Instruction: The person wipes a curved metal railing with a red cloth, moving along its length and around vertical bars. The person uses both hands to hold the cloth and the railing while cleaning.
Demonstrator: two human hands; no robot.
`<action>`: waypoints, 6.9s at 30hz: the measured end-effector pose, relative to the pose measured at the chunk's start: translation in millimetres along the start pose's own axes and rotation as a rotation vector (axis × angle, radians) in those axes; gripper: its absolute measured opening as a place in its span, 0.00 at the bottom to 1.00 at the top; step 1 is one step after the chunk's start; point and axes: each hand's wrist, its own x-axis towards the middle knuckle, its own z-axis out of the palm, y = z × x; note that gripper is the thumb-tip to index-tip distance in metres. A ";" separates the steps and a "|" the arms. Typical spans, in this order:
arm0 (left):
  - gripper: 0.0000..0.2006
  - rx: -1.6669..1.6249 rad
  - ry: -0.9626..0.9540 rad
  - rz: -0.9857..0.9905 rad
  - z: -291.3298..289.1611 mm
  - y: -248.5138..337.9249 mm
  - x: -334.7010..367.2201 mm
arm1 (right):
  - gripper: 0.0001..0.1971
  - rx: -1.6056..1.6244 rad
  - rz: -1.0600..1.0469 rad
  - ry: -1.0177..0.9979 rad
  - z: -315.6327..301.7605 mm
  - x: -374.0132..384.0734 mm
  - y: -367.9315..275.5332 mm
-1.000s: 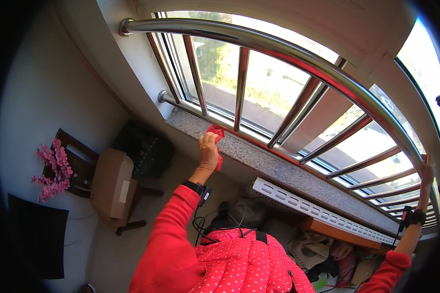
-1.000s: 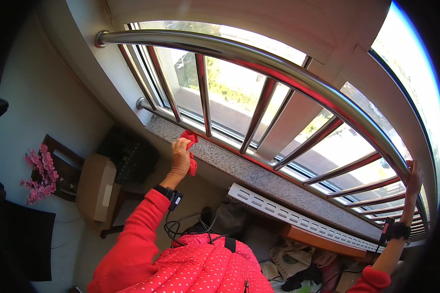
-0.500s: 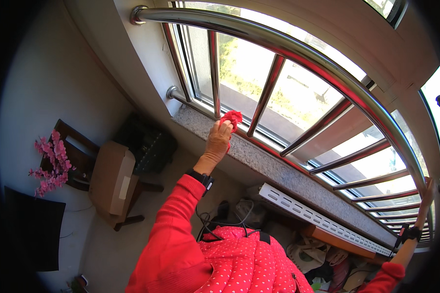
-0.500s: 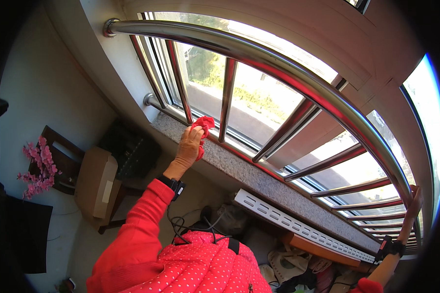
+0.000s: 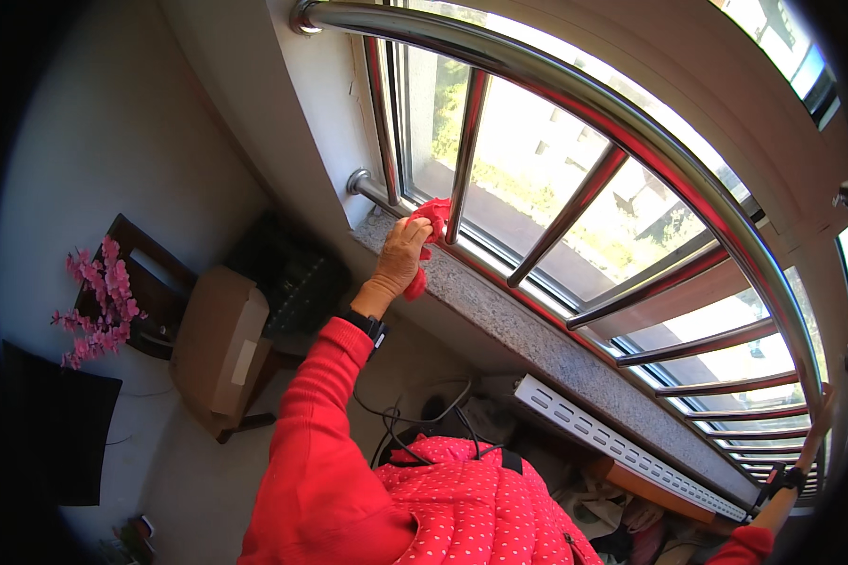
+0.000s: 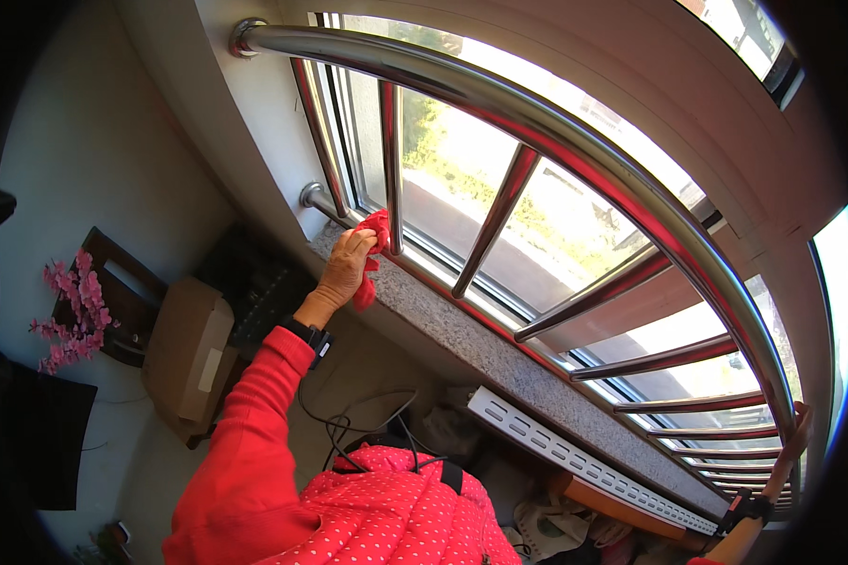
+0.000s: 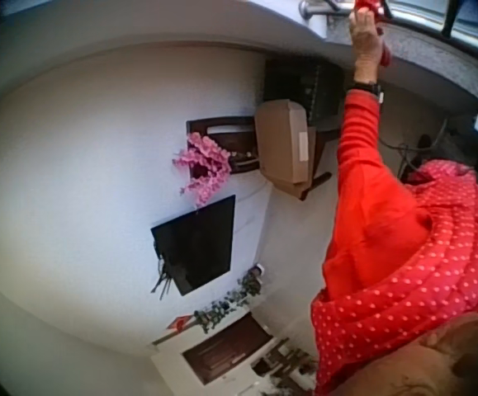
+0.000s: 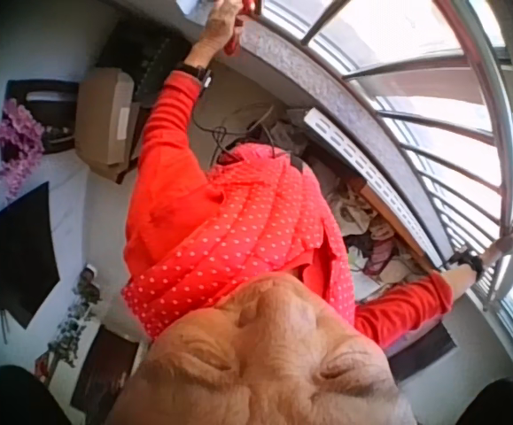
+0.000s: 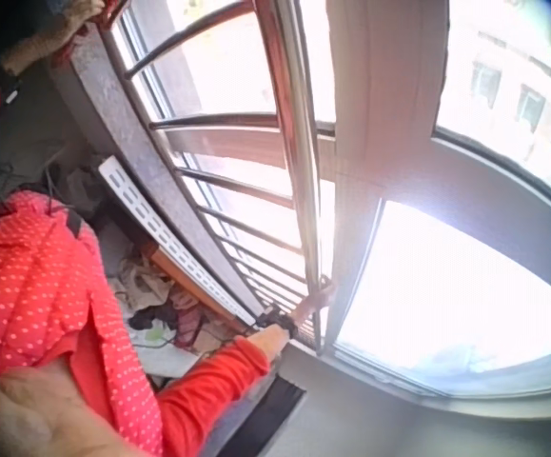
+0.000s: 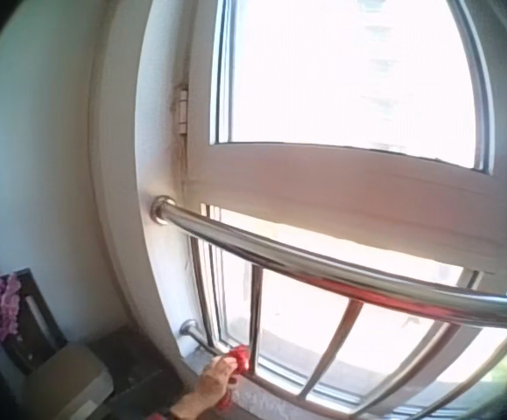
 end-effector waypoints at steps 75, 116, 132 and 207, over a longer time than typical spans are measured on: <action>0.23 -0.266 -0.007 -0.618 108.4 236.2 -27.7 | 0.25 -0.191 -0.162 0.526 63.7 -27.3 -65.9; 0.10 -0.708 -0.622 0.676 -11.6 357.7 118.9 | 0.26 0.383 0.426 0.303 257.0 -316.4 -216.3; 0.25 -0.082 0.064 1.099 -96.0 470.4 206.8 | 0.23 0.180 0.282 0.252 304.4 -308.5 -154.0; 0.35 0.539 0.547 0.743 -7.8 631.0 205.6 | 0.31 1.579 1.010 1.165 174.1 -206.3 434.6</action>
